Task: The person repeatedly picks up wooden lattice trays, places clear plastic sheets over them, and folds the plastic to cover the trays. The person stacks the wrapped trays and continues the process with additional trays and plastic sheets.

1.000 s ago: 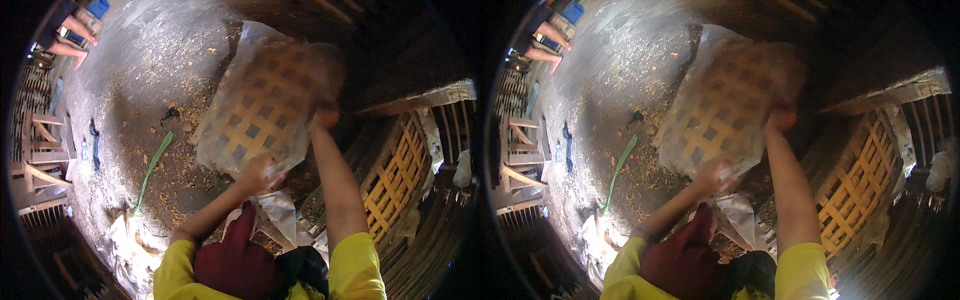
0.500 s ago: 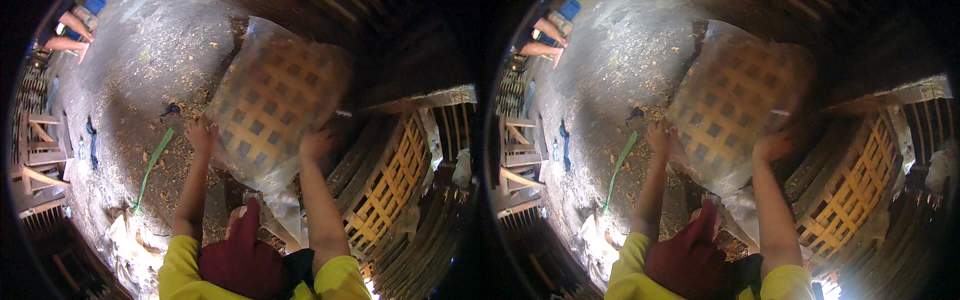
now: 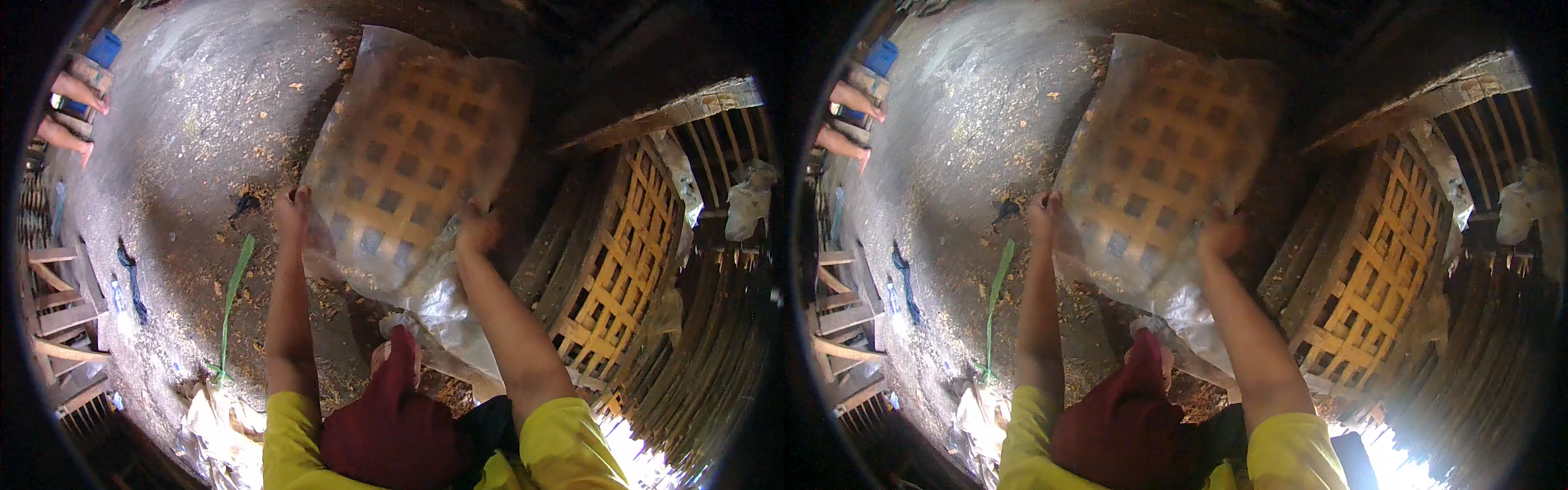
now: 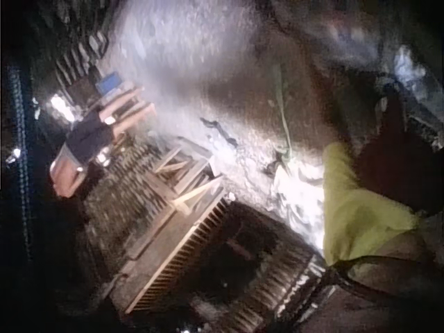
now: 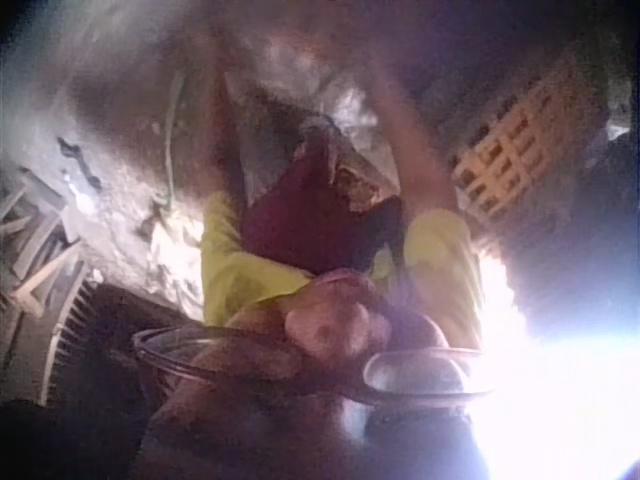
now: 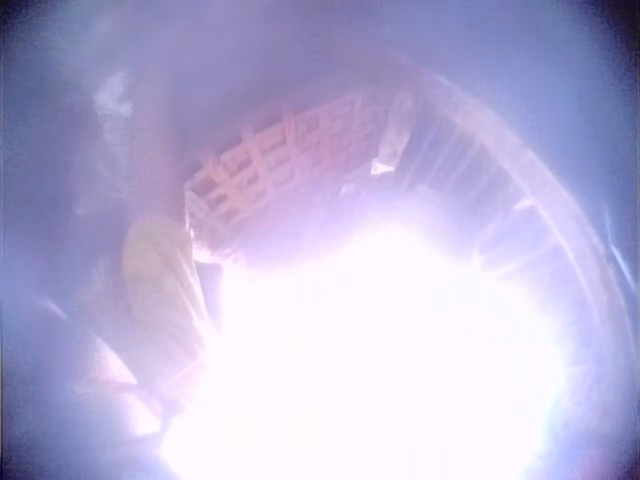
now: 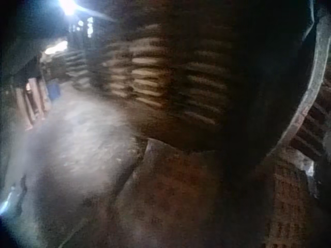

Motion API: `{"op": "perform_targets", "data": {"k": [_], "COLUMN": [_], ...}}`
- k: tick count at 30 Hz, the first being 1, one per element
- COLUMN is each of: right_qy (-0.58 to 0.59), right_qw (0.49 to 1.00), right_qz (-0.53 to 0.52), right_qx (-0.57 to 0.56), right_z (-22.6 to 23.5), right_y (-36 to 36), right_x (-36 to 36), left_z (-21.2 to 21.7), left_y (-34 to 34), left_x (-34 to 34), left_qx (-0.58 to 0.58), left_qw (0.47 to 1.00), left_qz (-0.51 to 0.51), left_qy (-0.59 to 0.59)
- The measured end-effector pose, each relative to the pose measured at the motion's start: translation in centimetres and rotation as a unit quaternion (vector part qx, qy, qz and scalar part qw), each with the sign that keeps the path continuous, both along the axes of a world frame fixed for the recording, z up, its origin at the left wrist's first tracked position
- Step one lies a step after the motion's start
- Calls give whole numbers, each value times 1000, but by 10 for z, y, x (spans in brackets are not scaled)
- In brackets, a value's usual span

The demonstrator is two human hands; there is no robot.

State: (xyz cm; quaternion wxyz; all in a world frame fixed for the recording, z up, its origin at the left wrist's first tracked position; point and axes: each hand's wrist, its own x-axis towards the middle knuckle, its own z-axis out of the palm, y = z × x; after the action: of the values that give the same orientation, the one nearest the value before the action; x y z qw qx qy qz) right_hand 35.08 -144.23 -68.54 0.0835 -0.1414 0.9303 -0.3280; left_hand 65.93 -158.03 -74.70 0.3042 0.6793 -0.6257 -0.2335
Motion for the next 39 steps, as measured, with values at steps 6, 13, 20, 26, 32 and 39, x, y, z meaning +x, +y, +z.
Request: {"op": "perform_targets", "data": {"k": [6, 13, 20, 26, 32, 39], "right_qy": [0, 34, -21, -14, -76, -307], "right_qw": [991, 990, 989, 993, 972, 925], "right_qz": [63, 114, 133, 118, 216, 155], "right_qx": [-119, -76, -59, 4, -46, -162], "right_z": [-5, -11, -16, -7, -23, 33], "right_y": [-19, -39, -63, -70, -66, -42], "right_x": [14, 15, -2, 17, -6, 4], "left_z": [44, 44, 25, 42, 39, 50], "left_y": [-31, -52, -74, -78, -89, -84], "left_x": [-12, -14, -20, -28, -22, -22], "left_qx": [-9, -3, -60, -51, -80, -79], "left_qw": [999, 999, 998, 995, 995, 996], "left_qz": [21, -7, -13, 29, -38, 12], "left_qy": [-36, -32, 33, -81, -47, -45]}}
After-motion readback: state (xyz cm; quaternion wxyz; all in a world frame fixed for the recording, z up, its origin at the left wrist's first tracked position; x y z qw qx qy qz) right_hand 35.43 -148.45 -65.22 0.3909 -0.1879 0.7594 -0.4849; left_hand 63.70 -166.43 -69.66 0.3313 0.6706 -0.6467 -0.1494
